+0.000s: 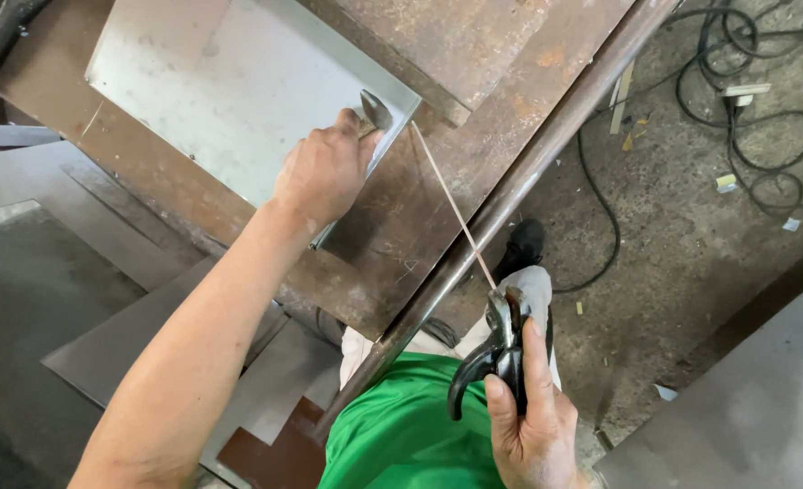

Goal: Weld metal plates together using a manual arc welding electrode.

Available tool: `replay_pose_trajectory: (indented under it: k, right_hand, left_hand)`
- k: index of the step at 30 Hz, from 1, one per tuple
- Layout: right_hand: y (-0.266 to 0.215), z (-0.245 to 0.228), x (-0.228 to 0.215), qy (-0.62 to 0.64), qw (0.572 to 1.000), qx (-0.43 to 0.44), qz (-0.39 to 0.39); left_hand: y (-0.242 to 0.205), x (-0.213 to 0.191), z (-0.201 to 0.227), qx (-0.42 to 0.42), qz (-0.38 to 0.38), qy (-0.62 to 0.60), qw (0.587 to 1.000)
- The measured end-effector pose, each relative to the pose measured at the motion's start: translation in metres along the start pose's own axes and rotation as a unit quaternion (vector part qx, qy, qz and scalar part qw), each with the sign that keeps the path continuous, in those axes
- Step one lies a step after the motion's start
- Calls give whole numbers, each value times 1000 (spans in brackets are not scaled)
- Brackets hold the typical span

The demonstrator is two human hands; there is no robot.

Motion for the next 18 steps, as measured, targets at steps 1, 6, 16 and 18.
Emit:
replay_pose_trajectory:
  k: [1,6,16,18]
  right_hand:
    - [0,1,0,-2,1000,-10,0]
    - [-10,12,1,18,998,58,5]
    - [-13,21,4,31,997,76,-7]
    - [-14,19,4,32,997,63,-6]
  left_hand:
    - [0,0,1,1,-2,5,1000]
    - [-9,2,-1,14,20,13,1000]
    - [-14,10,-3,15,36,49,998]
    - [-14,10,-2,5,31,47,998]
Point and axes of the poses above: each hand's wrist, its own y-axis towards the middle knuckle, its own x-axis out of the palm, z = x × y, the point moved 3 cm from there along y, towards the middle knuckle, and after that the axes turned 11 degrees about y, right-handed, at the moved point
